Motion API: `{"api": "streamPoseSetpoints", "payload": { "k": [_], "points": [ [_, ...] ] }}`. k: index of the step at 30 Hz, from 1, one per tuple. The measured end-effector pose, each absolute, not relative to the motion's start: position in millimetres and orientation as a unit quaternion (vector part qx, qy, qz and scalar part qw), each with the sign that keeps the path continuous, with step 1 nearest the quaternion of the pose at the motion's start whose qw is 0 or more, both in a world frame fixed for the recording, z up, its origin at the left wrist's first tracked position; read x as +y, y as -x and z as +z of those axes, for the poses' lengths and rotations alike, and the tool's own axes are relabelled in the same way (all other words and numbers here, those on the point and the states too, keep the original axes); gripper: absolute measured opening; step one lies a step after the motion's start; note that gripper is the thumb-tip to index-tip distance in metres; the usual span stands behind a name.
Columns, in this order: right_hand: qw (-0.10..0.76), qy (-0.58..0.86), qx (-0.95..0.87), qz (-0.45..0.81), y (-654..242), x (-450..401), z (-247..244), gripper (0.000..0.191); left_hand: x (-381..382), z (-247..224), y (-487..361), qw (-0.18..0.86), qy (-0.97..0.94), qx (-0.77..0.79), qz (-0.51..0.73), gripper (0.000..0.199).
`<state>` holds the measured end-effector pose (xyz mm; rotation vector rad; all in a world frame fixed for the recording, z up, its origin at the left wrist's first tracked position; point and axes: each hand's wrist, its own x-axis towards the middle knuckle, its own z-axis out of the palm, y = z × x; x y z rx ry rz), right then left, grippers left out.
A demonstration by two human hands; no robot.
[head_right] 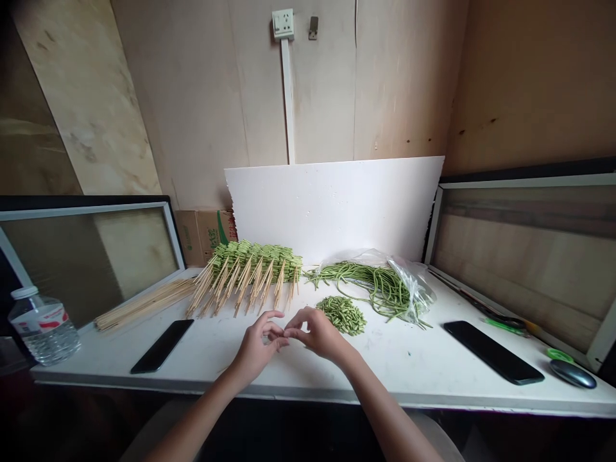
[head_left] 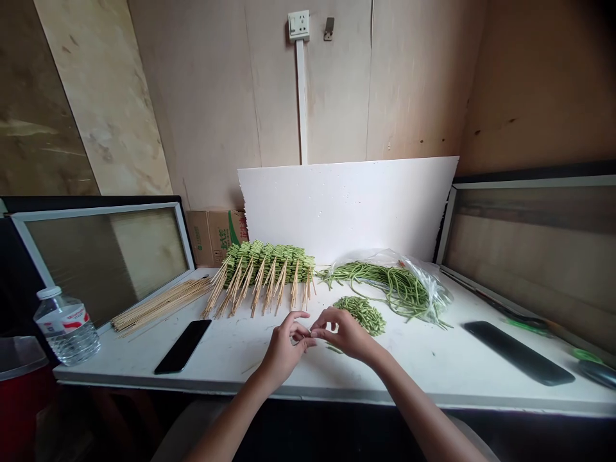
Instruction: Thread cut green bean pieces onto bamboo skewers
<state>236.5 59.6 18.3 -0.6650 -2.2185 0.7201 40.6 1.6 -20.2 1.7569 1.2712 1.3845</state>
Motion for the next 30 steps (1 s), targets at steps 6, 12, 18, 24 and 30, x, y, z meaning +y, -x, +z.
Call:
{"api": "streamPoseSetpoints", "payload": {
  "k": [6,12,18,24,30],
  "points": [
    [0.397,0.293,-0.827,0.270,-242,67,21,0.029,6,-21,-35,0.253,-0.667,0.498,0.493,0.026],
    [0.383,0.292,-0.836,0.265,-243,59,28,0.021,7,-18,-29,0.201,-0.673,0.509,0.497,0.021],
    [0.386,0.270,-0.852,0.229,-232,55,21,0.013,2,-12,-34,0.168,-0.688,0.494,0.505,0.016],
    [0.435,0.242,-0.846,0.191,-220,53,10,0.021,-4,-7,-40,0.148,-0.686,0.503,0.504,0.017],
    [0.507,0.221,-0.798,0.240,-212,51,-4,0.018,-4,-5,-40,0.177,-0.701,0.473,0.504,0.028]
  ]
}}
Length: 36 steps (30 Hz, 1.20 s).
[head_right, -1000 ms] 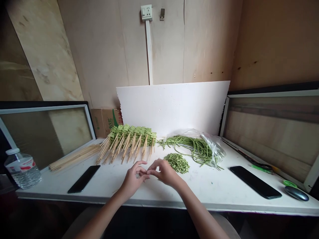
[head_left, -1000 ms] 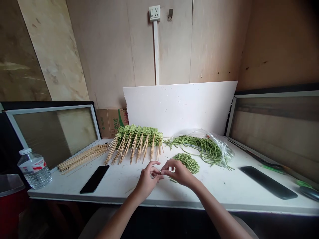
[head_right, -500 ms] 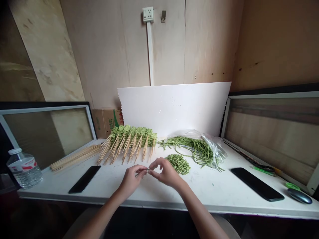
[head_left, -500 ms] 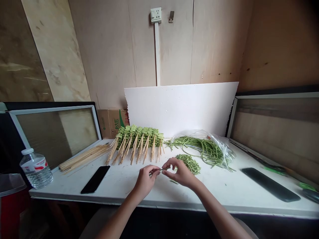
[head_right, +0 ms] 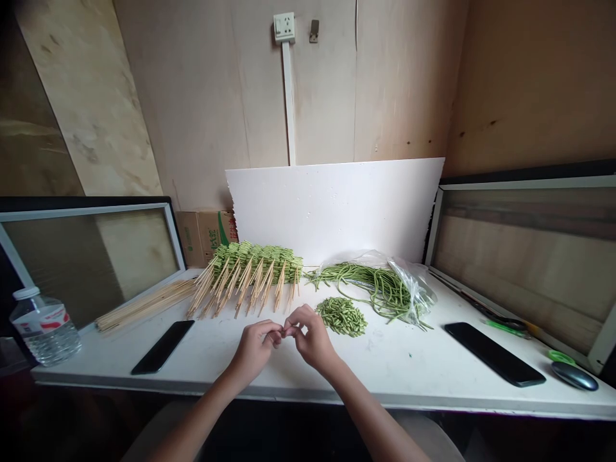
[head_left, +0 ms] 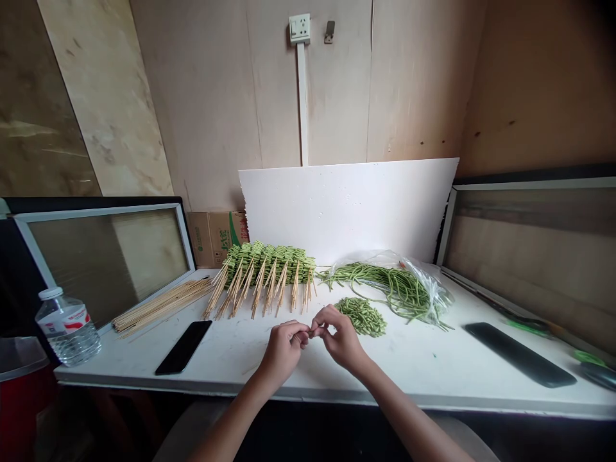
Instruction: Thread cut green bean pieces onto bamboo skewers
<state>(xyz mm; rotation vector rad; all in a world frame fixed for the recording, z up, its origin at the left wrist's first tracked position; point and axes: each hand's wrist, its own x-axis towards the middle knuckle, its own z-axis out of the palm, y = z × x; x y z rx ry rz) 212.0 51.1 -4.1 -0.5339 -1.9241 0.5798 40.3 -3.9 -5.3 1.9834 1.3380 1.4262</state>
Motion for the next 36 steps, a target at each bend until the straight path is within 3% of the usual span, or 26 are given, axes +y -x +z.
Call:
{"api": "streamPoseSetpoints", "payload": {
  "k": [8,16,22,27,31,36],
  "points": [
    [0.464,0.205,-0.756,0.413,-210,64,-19,0.028,5,-14,-34,0.308,-0.674,0.442,0.506,0.029],
    [0.465,0.322,-0.775,0.282,-247,93,-3,0.028,20,-30,-13,0.227,-0.645,0.525,0.507,0.033],
    [0.339,0.482,-0.799,0.125,-258,107,-27,0.014,22,-40,-12,0.145,-0.708,0.499,0.479,0.032],
    [0.290,0.527,-0.791,0.114,-257,107,-41,0.024,24,-49,-12,0.157,-0.733,0.475,0.461,0.038],
    [0.328,0.467,-0.812,0.122,-250,97,-28,0.031,25,-45,-12,0.185,-0.702,0.485,0.488,0.033],
    [0.382,0.293,-0.845,0.234,-228,69,-6,0.031,18,-35,-19,0.196,-0.704,0.469,0.495,0.034]
  ]
}}
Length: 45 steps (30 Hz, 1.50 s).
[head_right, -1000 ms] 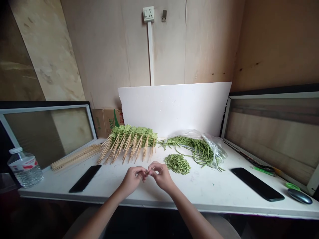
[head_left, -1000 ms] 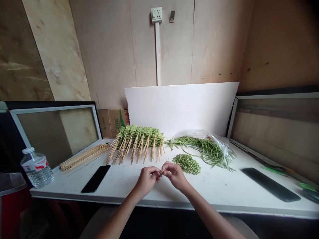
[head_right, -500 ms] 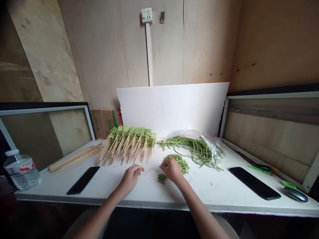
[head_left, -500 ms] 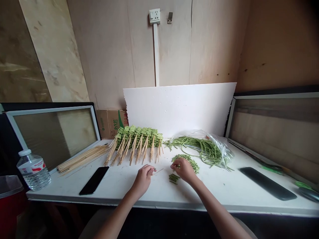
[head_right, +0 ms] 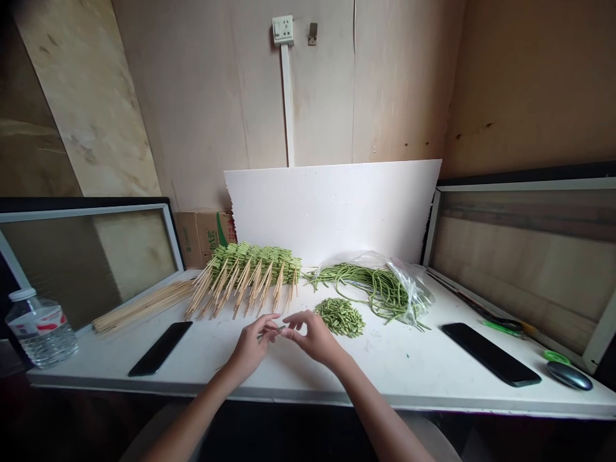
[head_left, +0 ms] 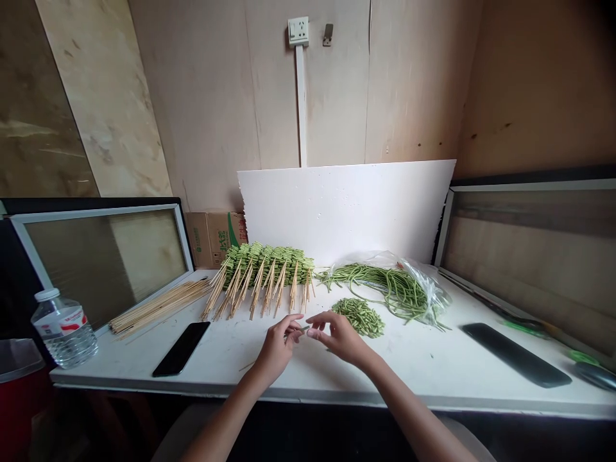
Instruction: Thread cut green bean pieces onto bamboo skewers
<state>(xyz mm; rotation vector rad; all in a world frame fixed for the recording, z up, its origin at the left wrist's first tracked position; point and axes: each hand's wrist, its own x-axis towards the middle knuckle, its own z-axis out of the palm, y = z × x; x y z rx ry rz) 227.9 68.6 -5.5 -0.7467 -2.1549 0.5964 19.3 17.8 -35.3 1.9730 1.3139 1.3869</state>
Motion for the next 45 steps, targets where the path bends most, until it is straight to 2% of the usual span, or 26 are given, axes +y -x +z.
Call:
{"api": "streamPoseSetpoints", "payload": {
  "k": [3,7,20,23,25,29,33,35,38,40,45],
  "points": [
    [0.405,0.265,-0.847,0.219,-221,61,0,0.022,14,-30,-23,0.210,-0.709,0.463,0.489,0.032],
    [0.449,0.302,-0.816,0.203,-226,66,1,0.020,13,-27,-24,0.198,-0.709,0.478,0.479,0.022],
    [0.429,0.257,-0.844,0.196,-218,60,-4,0.002,11,-24,-28,0.151,-0.712,0.469,0.501,0.018],
    [0.435,0.249,-0.840,0.209,-215,59,-7,0.010,11,-25,-28,0.144,-0.715,0.463,0.504,0.015],
    [0.437,0.245,-0.828,0.251,-214,59,-10,0.014,10,-25,-28,0.149,-0.720,0.454,0.503,0.019],
    [0.422,0.193,-0.778,0.423,-212,62,-19,0.010,7,-21,-27,0.204,-0.730,0.417,0.502,0.024],
    [0.417,0.166,-0.744,0.494,-213,66,-19,0.024,11,-22,-22,0.251,-0.710,0.412,0.513,0.022],
    [0.423,0.203,-0.759,0.452,-218,69,-14,0.029,15,-25,-18,0.268,-0.687,0.428,0.523,0.019],
    [0.428,0.311,-0.800,0.283,-230,78,-7,0.033,21,-30,-11,0.286,-0.658,0.458,0.525,0.026],
    [0.401,0.378,-0.816,0.174,-239,85,-8,0.033,23,-33,-9,0.282,-0.653,0.472,0.521,0.032],
    [0.305,0.457,-0.828,0.114,-251,98,-24,0.027,23,-38,-13,0.265,-0.658,0.491,0.506,0.035]
  ]
}}
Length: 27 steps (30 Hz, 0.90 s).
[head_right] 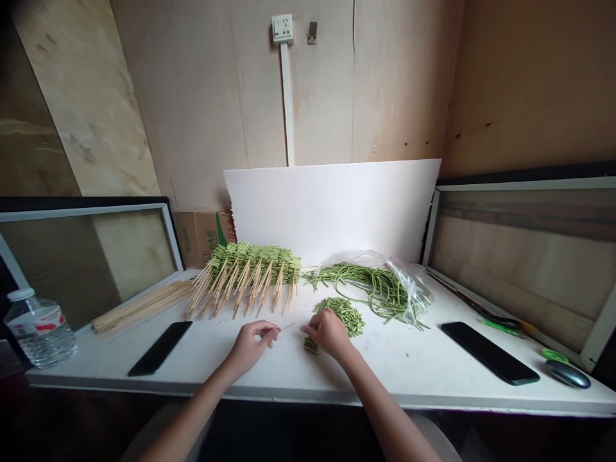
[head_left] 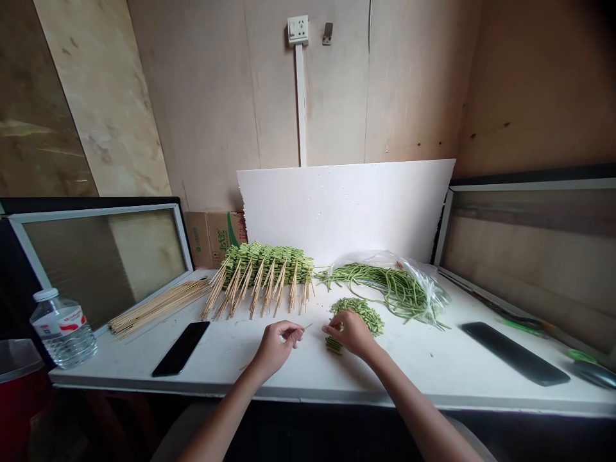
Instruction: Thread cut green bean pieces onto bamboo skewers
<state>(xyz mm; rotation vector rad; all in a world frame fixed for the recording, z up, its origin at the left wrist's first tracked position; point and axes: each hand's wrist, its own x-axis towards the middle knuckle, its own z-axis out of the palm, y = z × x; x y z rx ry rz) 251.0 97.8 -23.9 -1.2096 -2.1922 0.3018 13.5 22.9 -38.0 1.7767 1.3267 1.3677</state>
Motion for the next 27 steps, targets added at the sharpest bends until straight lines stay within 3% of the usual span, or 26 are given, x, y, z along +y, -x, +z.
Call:
{"api": "streamPoseSetpoints", "payload": {
  "k": [5,14,21,27],
  "points": [
    [0.266,0.480,-0.825,0.135,-255,102,-30,0.041,22,-38,-14,0.251,-0.678,0.487,0.490,0.035],
    [0.388,0.436,-0.758,0.290,-262,102,-1,0.065,19,-35,-17,0.239,-0.662,0.499,0.506,0.028],
    [0.309,0.273,-0.840,0.352,-245,70,14,0.042,13,-32,-28,0.276,-0.637,0.492,0.525,0.039],
    [0.348,0.271,-0.830,0.341,-234,66,10,0.029,13,-31,-30,0.286,-0.637,0.478,0.533,0.040]
  ]
}}
